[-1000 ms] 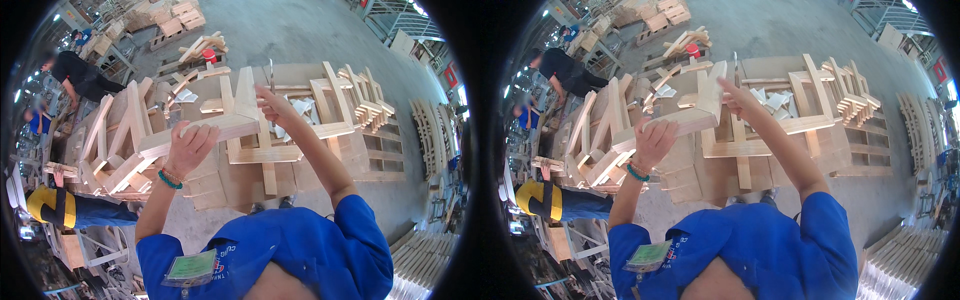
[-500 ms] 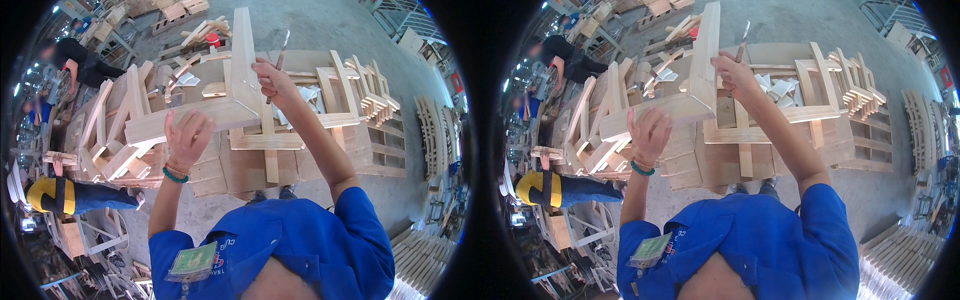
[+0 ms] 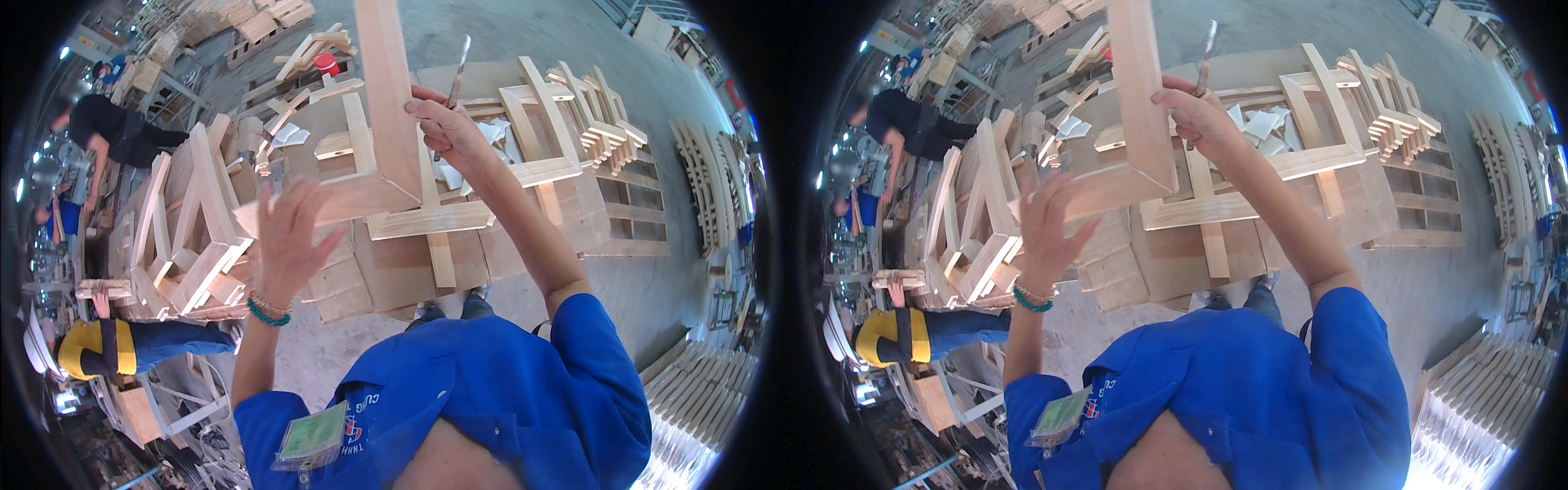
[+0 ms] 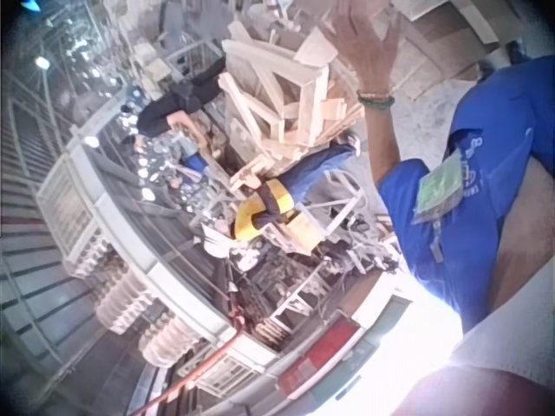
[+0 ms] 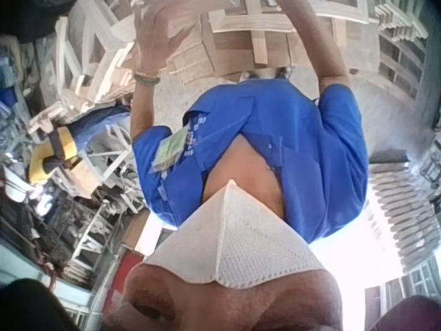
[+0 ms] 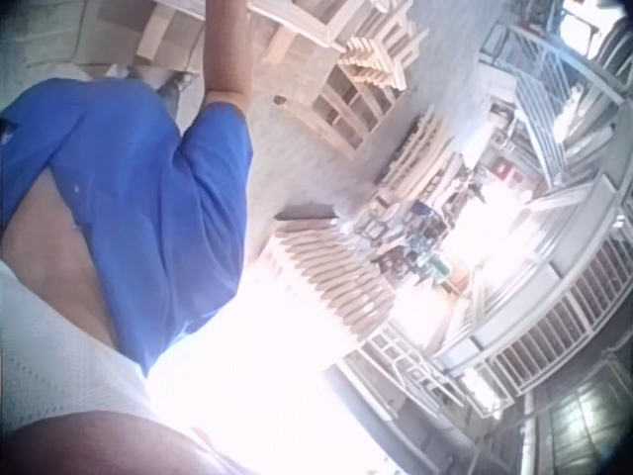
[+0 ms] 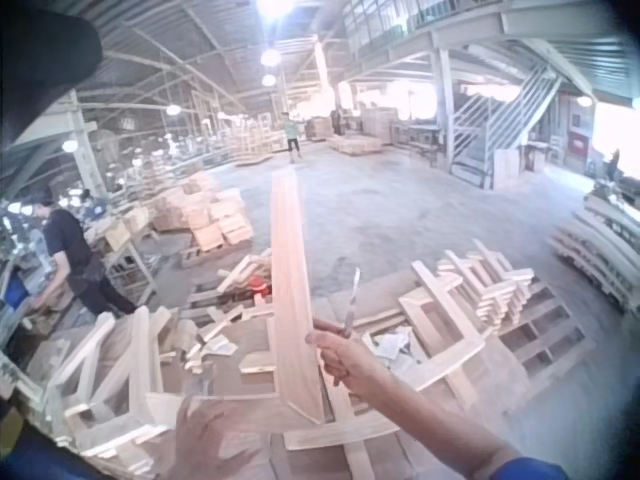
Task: The person uses a metal file to smooth the edges and corners of wooden chair frame pieces. They pick up each piece, file the edges, and place the finished pieces onto a stack on the floor.
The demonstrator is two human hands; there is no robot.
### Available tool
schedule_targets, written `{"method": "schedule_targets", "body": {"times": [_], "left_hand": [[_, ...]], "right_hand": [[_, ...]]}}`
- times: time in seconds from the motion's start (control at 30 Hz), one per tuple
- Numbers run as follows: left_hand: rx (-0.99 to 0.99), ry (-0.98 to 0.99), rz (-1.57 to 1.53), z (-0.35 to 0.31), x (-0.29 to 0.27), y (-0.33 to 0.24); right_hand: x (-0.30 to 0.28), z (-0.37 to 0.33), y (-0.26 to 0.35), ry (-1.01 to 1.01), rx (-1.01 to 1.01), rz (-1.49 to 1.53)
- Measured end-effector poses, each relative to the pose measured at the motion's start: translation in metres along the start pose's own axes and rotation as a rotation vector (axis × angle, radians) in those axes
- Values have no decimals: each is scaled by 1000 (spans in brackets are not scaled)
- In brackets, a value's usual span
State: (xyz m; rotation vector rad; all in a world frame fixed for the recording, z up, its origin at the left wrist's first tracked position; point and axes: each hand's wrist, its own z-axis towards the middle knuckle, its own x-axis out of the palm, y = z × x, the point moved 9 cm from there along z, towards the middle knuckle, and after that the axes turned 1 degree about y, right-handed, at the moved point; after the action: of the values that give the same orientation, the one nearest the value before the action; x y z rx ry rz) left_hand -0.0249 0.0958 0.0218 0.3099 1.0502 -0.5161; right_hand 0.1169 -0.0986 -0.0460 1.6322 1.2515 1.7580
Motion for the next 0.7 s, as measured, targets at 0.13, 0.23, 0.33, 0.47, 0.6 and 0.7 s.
{"method": "schedule_targets", "body": {"times": [0.13,0.23,0.33,0.47,0.6,0.7], "left_hand": [[30,-75,419,39,-45,9],[28,-112,609,81,-78,8],[71,140,650,92,-69,15],[-19,230,178,43,-16,39],[-323,220,-39,-1,23,20],[-574,256,-144,-54,54,19]], "right_hand": [[1,-4,32,73,-36,-342],[22,-2,54,219,-198,-629],[78,-24,62,562,-145,-987],[126,-48,132,722,-347,-1483],[85,-76,224,344,-583,-1433],[28,-89,194,266,-356,-1298]]}}
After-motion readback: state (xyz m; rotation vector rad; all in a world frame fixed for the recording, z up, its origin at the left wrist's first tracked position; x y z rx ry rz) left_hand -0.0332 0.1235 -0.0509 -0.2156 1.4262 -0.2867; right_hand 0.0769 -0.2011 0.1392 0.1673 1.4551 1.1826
